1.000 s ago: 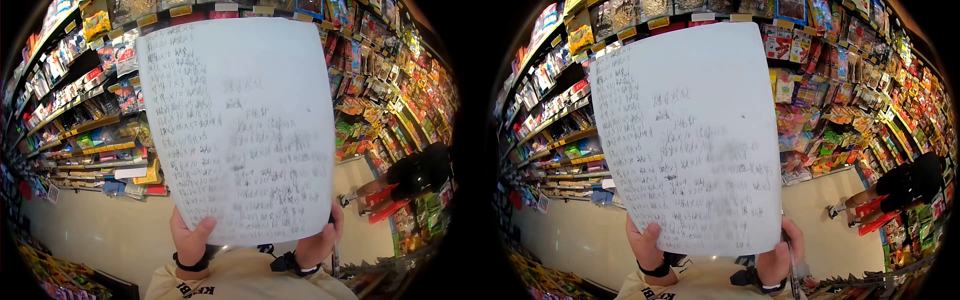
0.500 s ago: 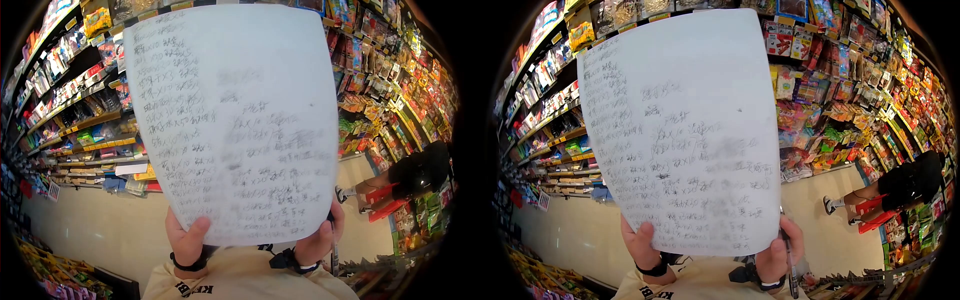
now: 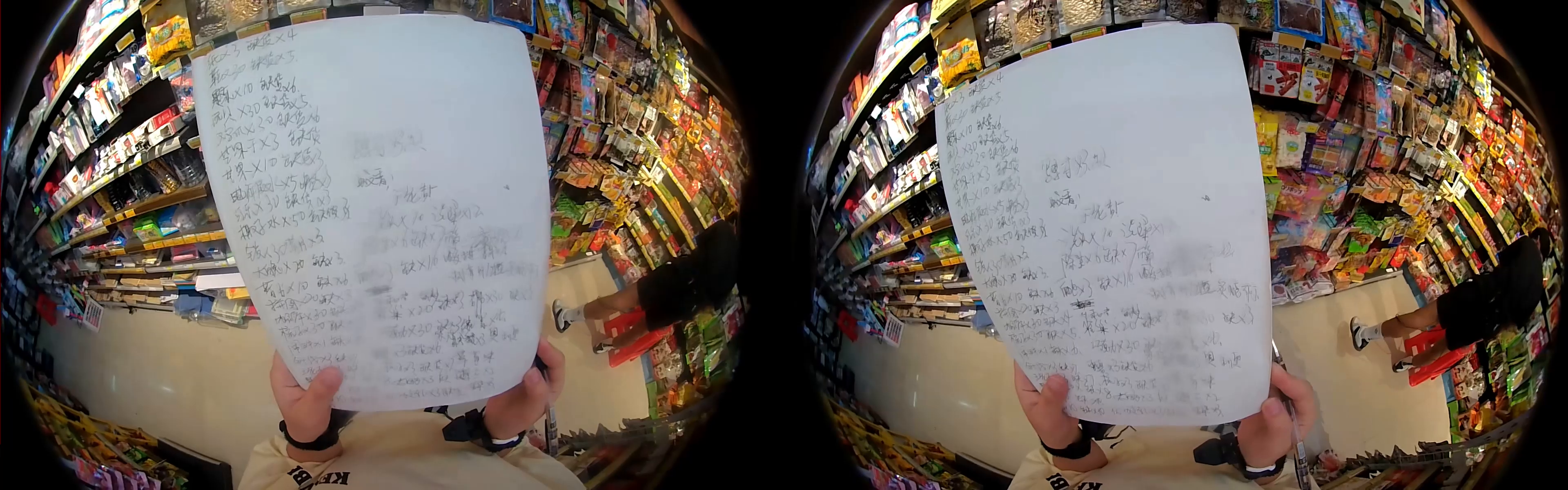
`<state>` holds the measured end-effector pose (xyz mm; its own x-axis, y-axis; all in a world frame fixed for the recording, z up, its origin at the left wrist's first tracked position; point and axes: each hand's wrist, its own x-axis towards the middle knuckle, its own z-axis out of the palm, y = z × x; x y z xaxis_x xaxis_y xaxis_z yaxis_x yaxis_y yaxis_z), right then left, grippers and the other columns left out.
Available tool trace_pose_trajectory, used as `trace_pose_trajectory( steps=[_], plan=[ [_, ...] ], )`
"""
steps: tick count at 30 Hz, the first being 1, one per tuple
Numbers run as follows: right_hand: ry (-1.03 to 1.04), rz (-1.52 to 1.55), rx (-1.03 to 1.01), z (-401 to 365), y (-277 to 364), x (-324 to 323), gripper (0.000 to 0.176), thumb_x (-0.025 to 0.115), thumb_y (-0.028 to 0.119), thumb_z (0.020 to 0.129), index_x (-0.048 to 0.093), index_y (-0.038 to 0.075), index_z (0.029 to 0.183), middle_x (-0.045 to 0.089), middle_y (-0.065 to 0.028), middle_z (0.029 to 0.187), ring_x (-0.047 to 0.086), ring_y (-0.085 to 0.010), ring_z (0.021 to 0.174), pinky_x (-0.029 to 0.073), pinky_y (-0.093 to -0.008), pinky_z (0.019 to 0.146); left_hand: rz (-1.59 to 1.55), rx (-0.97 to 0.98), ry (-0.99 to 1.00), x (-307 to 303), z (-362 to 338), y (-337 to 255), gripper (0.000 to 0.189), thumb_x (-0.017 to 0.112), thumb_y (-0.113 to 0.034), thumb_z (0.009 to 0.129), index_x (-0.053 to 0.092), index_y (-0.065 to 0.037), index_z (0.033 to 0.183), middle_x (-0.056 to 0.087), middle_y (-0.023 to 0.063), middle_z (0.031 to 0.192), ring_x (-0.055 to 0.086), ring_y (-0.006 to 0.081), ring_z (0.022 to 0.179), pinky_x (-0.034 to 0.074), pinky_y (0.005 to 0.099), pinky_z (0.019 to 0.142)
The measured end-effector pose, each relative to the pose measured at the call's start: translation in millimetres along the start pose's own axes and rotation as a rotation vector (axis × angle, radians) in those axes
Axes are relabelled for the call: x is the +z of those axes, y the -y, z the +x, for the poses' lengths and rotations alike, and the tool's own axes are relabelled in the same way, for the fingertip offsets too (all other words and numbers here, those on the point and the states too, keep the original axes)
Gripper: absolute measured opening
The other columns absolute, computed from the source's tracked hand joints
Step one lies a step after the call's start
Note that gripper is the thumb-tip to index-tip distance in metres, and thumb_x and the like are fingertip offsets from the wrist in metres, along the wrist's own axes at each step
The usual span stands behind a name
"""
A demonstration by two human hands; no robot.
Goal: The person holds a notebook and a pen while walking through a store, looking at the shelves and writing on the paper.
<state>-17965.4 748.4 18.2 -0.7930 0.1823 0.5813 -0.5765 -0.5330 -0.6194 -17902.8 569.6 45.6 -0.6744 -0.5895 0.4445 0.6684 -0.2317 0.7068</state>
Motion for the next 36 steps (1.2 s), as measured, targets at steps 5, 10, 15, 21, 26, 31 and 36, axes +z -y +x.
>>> trace_pose_trajectory(
  steps=[5, 10, 15, 21, 26, 31, 36],
  plan=[
    [-0.111, -0.018, -0.029, -1.2, 1.1, 2.7, 0.033, 0.050, 0.016, 0.074, 0.049, -0.007, 0.098, 0.055, -0.0191, 0.095, 0.054, -0.0234, 0.087, 0.041, -0.0347, 0.080, -0.029, -0.019, 0.030, 1.3, 0.1, 2.0, 0.050, 0.057, -0.008, 0.074, 0.034, 0.009, 0.115, 0.047, 0.0167, 0.112, 0.048, 0.0210, 0.100, 0.037, 0.0319, 0.085],
    [-0.173, -0.100, -0.048, 10.1, 5.0, 1.6, 0.032, 0.051, 0.017, 0.076, 0.050, -0.009, 0.094, 0.057, -0.0176, 0.089, 0.054, -0.0210, 0.081, 0.041, -0.0325, 0.076, -0.025, -0.035, 0.050, 9.3, 2.5, 4.2, 0.050, 0.057, -0.008, 0.074, 0.034, 0.009, 0.115, 0.048, 0.0163, 0.111, 0.048, 0.0213, 0.100, 0.038, 0.0318, 0.085],
    [-0.136, -0.148, -0.048, 13.9, 1.7, -3.2, 0.035, 0.052, 0.022, 0.078, 0.050, -0.009, 0.094, 0.056, -0.0168, 0.088, 0.053, -0.0191, 0.082, 0.040, -0.0308, 0.075, 0.007, -0.011, 0.017, 12.2, 5.9, 12.0, 0.052, 0.059, -0.011, 0.073, 0.034, 0.009, 0.114, 0.048, 0.0158, 0.111, 0.048, 0.0209, 0.099, 0.038, 0.0317, 0.084],
    [-0.220, -0.118, -0.040, 16.4, 2.6, 4.0, 0.034, 0.053, 0.022, 0.078, 0.050, -0.008, 0.095, 0.056, -0.0135, 0.082, 0.053, -0.0160, 0.073, 0.041, -0.0270, 0.067, 0.046, -0.055, 0.003, 12.2, 4.2, 16.9, 0.063, 0.060, -0.017, 0.072, 0.028, 0.009, 0.119, 0.044, 0.0181, 0.113, 0.047, 0.0236, 0.100, 0.038, 0.0331, 0.085],
    [0.004, -0.156, 0.042, 16.3, 8.4, -3.3, 0.034, 0.047, 0.018, 0.079, 0.045, -0.007, 0.102, 0.052, -0.0164, 0.099, 0.050, -0.0199, 0.090, 0.038, -0.0318, 0.081, -0.001, -0.006, 0.013, 13.8, 9.7, 14.7, 0.051, 0.060, -0.013, 0.073, 0.036, 0.008, 0.114, 0.049, 0.0153, 0.109, 0.049, 0.0204, 0.098, 0.038, 0.0316, 0.084],
    [-0.003, -0.235, 0.056, 14.4, 10.5, -3.9, 0.035, 0.049, 0.017, 0.077, 0.046, -0.008, 0.101, 0.054, -0.0158, 0.096, 0.051, -0.0193, 0.088, 0.038, -0.0308, 0.080, -0.008, -0.030, 0.011, 11.8, 9.3, 14.9, 0.050, 0.059, -0.011, 0.073, 0.036, 0.008, 0.113, 0.049, 0.0152, 0.108, 0.049, 0.0196, 0.097, 0.038, 0.0313, 0.084],
    [-0.014, -0.266, 0.058, 12.1, 13.3, -4.5, 0.035, 0.049, 0.017, 0.076, 0.046, -0.008, 0.101, 0.054, -0.0158, 0.096, 0.051, -0.0191, 0.087, 0.039, -0.0305, 0.080, -0.023, -0.024, 0.022, 13.1, 8.4, 14.1, 0.048, 0.057, -0.009, 0.073, 0.037, 0.008, 0.113, 0.050, 0.0156, 0.108, 0.049, 0.0195, 0.096, 0.038, 0.0309, 0.083]
  ],
)
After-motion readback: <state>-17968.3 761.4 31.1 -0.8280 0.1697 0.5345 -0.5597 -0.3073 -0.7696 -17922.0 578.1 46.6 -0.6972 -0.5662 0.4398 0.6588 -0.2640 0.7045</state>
